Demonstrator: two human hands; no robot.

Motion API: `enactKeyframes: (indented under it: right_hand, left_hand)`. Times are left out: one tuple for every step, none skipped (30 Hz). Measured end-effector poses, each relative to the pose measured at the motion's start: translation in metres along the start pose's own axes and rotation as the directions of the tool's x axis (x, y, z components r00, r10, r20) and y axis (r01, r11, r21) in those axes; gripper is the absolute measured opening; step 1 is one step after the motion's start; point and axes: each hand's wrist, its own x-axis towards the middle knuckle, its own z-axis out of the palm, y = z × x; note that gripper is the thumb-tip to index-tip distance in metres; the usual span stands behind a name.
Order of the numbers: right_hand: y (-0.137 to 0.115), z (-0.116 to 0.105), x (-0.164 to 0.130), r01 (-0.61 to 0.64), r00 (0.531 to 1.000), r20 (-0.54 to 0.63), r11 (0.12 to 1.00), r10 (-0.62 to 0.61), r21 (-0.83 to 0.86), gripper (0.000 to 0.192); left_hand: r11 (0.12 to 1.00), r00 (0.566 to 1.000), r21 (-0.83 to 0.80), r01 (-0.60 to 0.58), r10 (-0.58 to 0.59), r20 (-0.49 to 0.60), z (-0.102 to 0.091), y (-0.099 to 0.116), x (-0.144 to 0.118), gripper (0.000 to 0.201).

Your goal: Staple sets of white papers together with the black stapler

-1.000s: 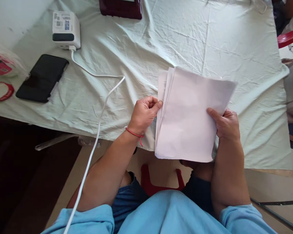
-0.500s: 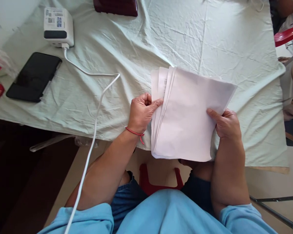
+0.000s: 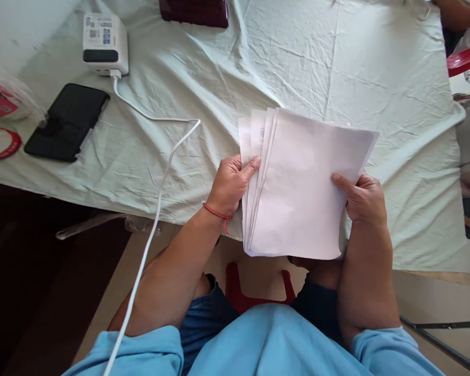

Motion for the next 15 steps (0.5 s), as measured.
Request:
enactKeyframes:
  right_hand:
    - [-0.0012, 0.0016, -0.0003, -0.001, 1.0, -0.005, 1.0, 0.001, 0.007, 0.039]
    - [-0.0023, 0.0029, -0.0004, 0.001, 1.0, -0.009, 1.0, 0.0, 0.016, 0.042]
    - [-0.0031, 0.0037, -0.0003, 0.007, 1.0, -0.013, 1.0, -0.006, 0.028, 0.045]
    - [-0.0035, 0.004, 0.0, 0.017, 1.0, -0.014, 0.999, -0.016, 0.04, 0.047]
    - [-0.0036, 0.0039, 0.0003, 0.028, 1.0, -0.013, 0.998, -0.027, 0.048, 0.048]
    - [-0.0032, 0.0034, 0.0007, 0.039, 0.999, -0.011, 0.998, -0.039, 0.049, 0.047]
    - [-0.0027, 0.0027, 0.001, 0.051, 0.999, -0.007, 0.998, -0.051, 0.045, 0.046]
    - [-0.002, 0.0018, 0.0011, 0.062, 0.998, -0.002, 0.997, -0.062, 0.035, 0.045]
    - [-0.0013, 0.0009, 0.001, 0.07, 0.998, 0.005, 0.997, -0.07, 0.024, 0.043]
    - [-0.0009, 0.0, 0.0007, 0.075, 0.997, 0.012, 0.997, -0.075, 0.015, 0.042]
    - [-0.0006, -0.0007, 0.0003, 0.077, 0.997, 0.014, 0.997, -0.077, 0.011, 0.041]
    - [-0.0005, -0.0014, -0.0002, 0.075, 0.997, 0.014, 0.997, -0.075, 0.013, 0.04]
    - [-0.0005, -0.0019, -0.0007, 0.071, 0.997, 0.012, 0.997, -0.071, 0.019, 0.039]
    - [-0.0007, -0.0024, -0.0011, 0.065, 0.998, 0.01, 0.998, -0.065, 0.025, 0.038]
    - [-0.0007, -0.003, -0.0014, 0.06, 0.998, 0.006, 0.998, -0.061, 0.029, 0.037]
  left_hand:
    - [1.0, 1.0, -0.006, 0.003, -0.003, -0.004, -0.0003, -0.0003, 0.0001, 0.049]
    - [1.0, 1.0, -0.018, -0.003, 0.003, -0.006, -0.0003, -0.0007, 0.0005, 0.049]
    - [0.999, 1.0, -0.034, -0.014, 0.014, -0.006, -0.0001, -0.001, 0.0011, 0.049]
    - [0.998, 1.0, -0.05, -0.028, 0.028, -0.006, 0.0003, -0.0012, 0.0018, 0.049]
    - [0.997, 0.999, -0.063, -0.045, 0.044, -0.01, 0.0008, -0.0014, 0.0024, 0.049]
    - [0.996, 0.998, -0.07, -0.061, 0.06, -0.017, 0.0013, -0.0015, 0.0028, 0.048]
    - [0.995, 0.997, -0.071, -0.076, 0.074, -0.027, 0.0019, -0.0017, 0.0029, 0.048]
    - [0.994, 0.996, -0.064, -0.086, 0.083, -0.037, 0.0024, -0.0018, 0.0027, 0.048]
    - [0.995, 0.995, -0.052, -0.089, 0.086, -0.046, 0.0028, -0.002, 0.0022, 0.048]
    - [0.996, 0.995, -0.038, -0.086, 0.084, -0.05, 0.0032, -0.0023, 0.0015, 0.047]
    - [0.996, 0.996, -0.028, -0.08, 0.078, -0.051, 0.0034, -0.0026, 0.0008, 0.047]
    - [0.997, 0.996, -0.023, -0.075, 0.074, -0.049, 0.0036, -0.0029, 0.0001, 0.045]
    - [0.997, 0.996, -0.023, -0.073, 0.072, -0.047, 0.0037, -0.0033, -0.0004, 0.044]
    - [0.997, 0.996, -0.028, -0.074, 0.072, -0.046, 0.0038, -0.0037, -0.0007, 0.043]
    - [0.996, 0.996, -0.036, -0.078, 0.076, -0.049, 0.0039, -0.0041, -0.0007, 0.042]
